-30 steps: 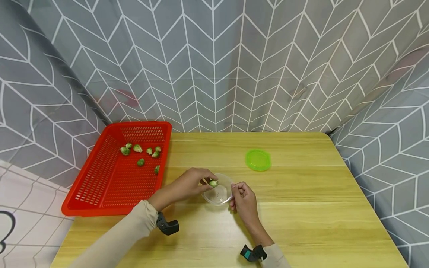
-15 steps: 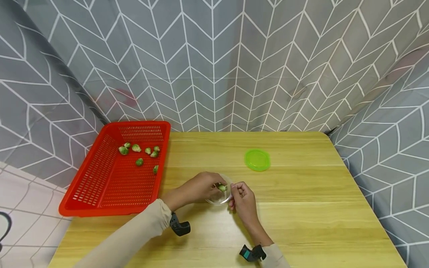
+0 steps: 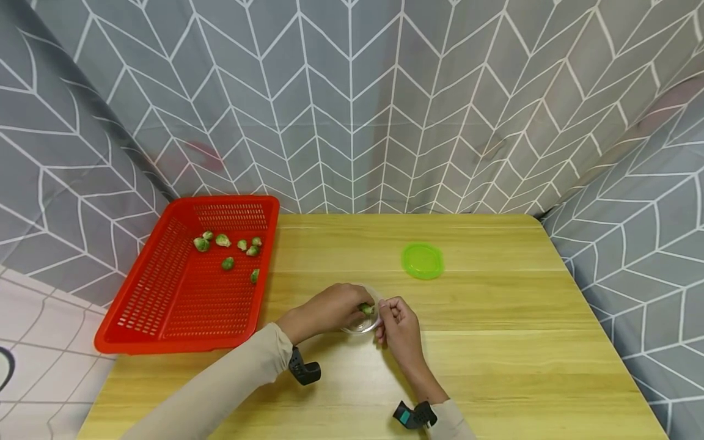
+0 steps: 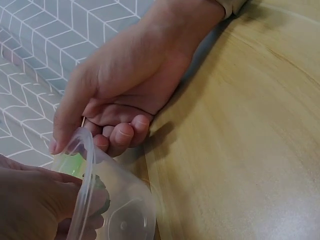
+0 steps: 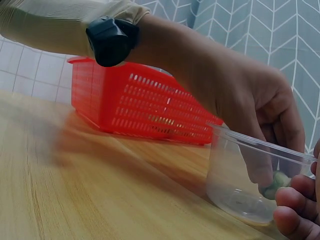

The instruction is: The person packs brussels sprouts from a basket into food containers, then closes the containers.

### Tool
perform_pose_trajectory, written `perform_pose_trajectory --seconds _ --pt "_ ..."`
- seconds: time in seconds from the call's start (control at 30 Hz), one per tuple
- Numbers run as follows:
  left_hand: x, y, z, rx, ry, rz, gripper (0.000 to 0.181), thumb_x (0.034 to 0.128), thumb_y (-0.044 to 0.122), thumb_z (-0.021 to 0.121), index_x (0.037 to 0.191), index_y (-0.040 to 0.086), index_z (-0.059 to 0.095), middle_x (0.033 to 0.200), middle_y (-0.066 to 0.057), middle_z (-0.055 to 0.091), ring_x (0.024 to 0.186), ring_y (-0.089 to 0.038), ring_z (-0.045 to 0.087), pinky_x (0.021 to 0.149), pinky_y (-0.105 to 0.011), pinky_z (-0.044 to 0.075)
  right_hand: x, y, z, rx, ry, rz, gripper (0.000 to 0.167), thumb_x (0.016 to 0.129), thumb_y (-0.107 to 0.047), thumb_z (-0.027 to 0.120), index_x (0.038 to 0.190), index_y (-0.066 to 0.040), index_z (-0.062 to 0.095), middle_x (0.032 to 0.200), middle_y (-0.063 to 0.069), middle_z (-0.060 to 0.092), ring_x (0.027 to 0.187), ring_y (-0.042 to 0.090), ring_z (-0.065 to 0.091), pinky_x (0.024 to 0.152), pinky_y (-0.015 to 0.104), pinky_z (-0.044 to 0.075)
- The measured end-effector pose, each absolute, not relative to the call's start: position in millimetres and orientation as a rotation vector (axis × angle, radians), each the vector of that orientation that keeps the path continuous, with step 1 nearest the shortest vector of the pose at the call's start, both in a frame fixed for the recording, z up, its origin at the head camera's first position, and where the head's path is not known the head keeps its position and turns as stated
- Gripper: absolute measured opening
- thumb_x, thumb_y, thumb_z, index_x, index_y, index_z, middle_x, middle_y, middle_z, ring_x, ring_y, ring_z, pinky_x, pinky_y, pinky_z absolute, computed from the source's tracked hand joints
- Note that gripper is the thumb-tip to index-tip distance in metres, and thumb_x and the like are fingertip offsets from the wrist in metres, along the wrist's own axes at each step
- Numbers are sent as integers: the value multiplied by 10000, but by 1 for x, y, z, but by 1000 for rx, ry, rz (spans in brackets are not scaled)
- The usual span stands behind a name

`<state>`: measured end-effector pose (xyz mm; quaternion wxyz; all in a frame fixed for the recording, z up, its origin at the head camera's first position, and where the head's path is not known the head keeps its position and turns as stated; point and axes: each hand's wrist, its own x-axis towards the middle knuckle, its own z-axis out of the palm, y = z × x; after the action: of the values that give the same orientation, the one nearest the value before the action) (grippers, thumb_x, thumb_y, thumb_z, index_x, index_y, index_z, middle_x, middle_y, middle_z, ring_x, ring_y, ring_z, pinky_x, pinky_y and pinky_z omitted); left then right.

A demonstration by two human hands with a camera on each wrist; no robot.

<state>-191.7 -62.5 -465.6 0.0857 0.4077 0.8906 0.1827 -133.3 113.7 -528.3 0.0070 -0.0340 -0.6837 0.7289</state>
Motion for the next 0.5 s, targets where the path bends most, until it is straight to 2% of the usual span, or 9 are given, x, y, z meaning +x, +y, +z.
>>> perform_pose_trajectory --seconds 0.1,0.3,0.5 --pt "-192 -61 -466 1226 2669 516 110 878 90 768 952 160 727 865 100 624 765 -46 542 698 -218 471 -133 114 -523 -113 -2152 2282 256 1036 -193 590 929 40 576 674 293 588 440 189 550 389 302 486" --pt "-192 -60 -469 1249 2693 481 128 847 60 779 903 155 715 830 94 613 741 -48 534 676 -212 467 -135 114 -529 -117 -2143 2278 258 1030 -208 602 915 20 571 656 241 594 436 171 546 385 288 482" --pt "-191 -58 -469 1228 2698 428 120 850 76 789 904 156 719 833 93 621 741 -44 542 668 -206 470 -131 114 -512 -106 -2159 2303 224 1041 -115 560 932 81 568 703 339 581 447 204 553 396 293 491"
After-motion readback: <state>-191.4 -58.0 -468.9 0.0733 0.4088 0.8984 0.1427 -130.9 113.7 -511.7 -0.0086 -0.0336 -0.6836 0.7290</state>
